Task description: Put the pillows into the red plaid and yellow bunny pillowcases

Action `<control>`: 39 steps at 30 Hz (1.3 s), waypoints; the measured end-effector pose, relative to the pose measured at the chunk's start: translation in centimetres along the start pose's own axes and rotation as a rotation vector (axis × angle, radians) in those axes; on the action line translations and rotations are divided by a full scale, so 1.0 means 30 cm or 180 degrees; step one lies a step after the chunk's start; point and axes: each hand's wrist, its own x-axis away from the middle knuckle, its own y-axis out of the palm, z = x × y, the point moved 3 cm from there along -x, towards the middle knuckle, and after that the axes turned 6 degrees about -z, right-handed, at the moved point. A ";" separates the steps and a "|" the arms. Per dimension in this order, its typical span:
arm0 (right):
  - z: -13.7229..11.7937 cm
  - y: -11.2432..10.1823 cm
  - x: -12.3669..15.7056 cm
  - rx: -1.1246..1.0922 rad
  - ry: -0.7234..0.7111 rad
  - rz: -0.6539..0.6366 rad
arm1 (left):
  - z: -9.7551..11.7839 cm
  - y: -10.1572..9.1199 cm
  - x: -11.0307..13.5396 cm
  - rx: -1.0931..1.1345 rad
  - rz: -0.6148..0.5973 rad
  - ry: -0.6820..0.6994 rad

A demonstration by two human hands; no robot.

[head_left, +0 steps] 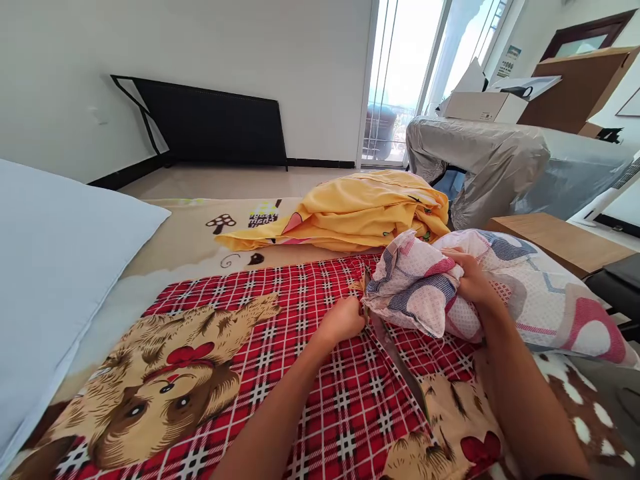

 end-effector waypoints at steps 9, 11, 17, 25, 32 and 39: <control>-0.016 0.062 -0.024 0.0136 -0.0066 -0.0280 | -0.022 -0.028 0.015 0.0379 -0.0153 0.0019; -0.016 0.079 -0.026 0.0208 -0.0027 -0.0402 | -0.023 -0.041 0.024 0.0500 -0.0138 0.0015; -0.024 0.101 -0.029 0.0292 0.0054 -0.0542 | 0.010 -0.114 0.075 0.0971 0.0241 0.0226; -0.031 0.103 -0.025 0.0430 0.0065 -0.0507 | 0.095 -0.164 0.154 0.1387 0.0776 0.0746; -0.063 0.130 -0.076 0.0948 0.0274 -0.1112 | 0.090 -0.178 0.164 0.1464 0.1124 0.0763; -0.095 0.166 -0.205 0.1379 0.0517 -0.1773 | 0.063 -0.178 0.150 0.1645 0.1543 0.0627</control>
